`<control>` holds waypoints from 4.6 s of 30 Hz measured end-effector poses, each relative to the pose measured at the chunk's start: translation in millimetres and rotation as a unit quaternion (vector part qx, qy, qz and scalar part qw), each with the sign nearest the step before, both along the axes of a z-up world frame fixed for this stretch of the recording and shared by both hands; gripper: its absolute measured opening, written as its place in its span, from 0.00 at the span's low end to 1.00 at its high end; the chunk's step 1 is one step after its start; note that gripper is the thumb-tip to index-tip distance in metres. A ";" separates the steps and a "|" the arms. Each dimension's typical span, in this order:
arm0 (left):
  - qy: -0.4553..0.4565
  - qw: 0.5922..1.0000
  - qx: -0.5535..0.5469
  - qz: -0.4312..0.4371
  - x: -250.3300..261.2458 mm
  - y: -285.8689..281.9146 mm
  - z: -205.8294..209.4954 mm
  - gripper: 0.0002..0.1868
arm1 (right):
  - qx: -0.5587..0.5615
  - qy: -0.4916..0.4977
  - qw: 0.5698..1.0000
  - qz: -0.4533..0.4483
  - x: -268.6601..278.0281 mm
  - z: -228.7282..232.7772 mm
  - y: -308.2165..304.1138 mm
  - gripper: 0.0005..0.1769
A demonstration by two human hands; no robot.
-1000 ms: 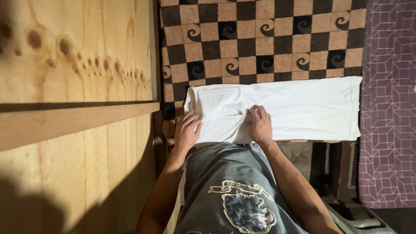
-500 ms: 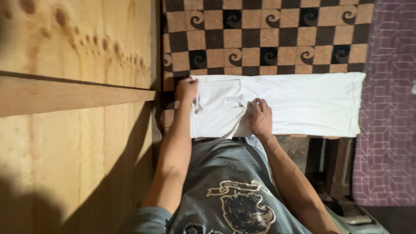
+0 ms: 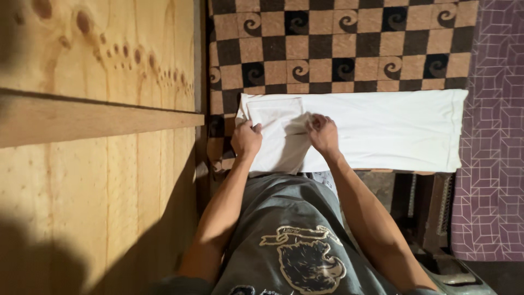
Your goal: The person folds three t-shirts one by one on a checkered mat. They smooth each shirt, fold the sides and bottom up, then fold the top down to create a compact rectangle. The folded shirts are placed on a nearby bed.
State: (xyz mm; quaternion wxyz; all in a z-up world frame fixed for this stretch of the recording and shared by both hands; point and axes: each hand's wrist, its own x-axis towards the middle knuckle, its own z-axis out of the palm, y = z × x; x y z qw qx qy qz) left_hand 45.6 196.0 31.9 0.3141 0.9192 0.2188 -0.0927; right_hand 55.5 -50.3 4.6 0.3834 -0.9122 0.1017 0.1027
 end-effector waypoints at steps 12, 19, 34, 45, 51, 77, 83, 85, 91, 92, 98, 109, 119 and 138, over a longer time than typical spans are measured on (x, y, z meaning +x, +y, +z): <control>-0.051 0.925 -0.373 -0.044 -39.8 20.6 -53.0 0.15 | 0.328 0.122 0.918 -0.183 -0.8 -38.0 -22.8 0.11; 0.086 0.965 -0.231 -0.088 -12.9 30.4 -41.2 0.23 | 0.262 0.118 0.945 -0.157 -0.7 -27.0 -10.1 0.13; 0.006 0.998 0.052 -0.021 66.3 60.9 -51.4 0.12 | 0.111 0.098 0.985 -0.088 -4.2 -8.1 -4.7 0.17; -0.018 0.997 0.055 -0.040 86.0 40.1 -24.9 0.18 | 0.094 0.112 0.986 -0.077 -3.7 -11.7 -3.7 0.20; -0.058 0.995 -0.033 0.078 82.4 57.4 -47.2 0.14 | 0.103 0.086 0.988 -0.080 -3.9 -14.2 -6.1 0.21; 0.064 0.904 -0.423 -0.013 -16.6 38.3 -77.3 0.16 | 0.223 0.119 0.964 -0.086 -18.9 -37.7 -21.0 0.14; -0.045 0.930 -0.362 -0.045 2.4 27.8 -61.7 0.12 | 0.272 0.015 0.957 -0.102 1.0 -40.9 -16.2 0.15; -0.057 0.923 -0.379 -0.027 8.5 30.2 -54.5 0.14 | 0.328 -0.006 0.938 -0.111 8.2 -35.6 -16.2 0.17; 0.080 0.929 -0.362 0.004 1.8 38.0 -33.5 0.35 | 0.179 0.062 0.981 -0.034 8.9 -16.6 -18.6 0.36; 0.065 0.934 -0.350 -0.014 -2.7 37.1 -30.2 0.38 | 0.183 0.064 0.980 -0.043 8.2 -13.2 -20.2 0.37; 0.107 0.971 -0.184 -0.105 -16.3 38.3 -21.3 0.42 | 0.088 0.037 0.995 0.006 -8.3 -3.9 -22.4 0.33; -0.143 0.978 0.046 -0.145 -37.7 2.6 -5.5 0.43 | -0.110 -0.144 0.979 0.090 -22.6 -44.3 -128.5 0.23; -0.226 0.914 0.117 -0.316 -37.7 -154.2 -11.0 0.19 | -0.300 -0.181 0.931 0.105 -74.3 6.0 -353.5 0.16; -0.067 0.932 0.233 -0.269 -37.7 -221.0 -43.6 0.11 | -0.203 -0.176 0.946 0.180 -73.0 2.8 -428.7 0.16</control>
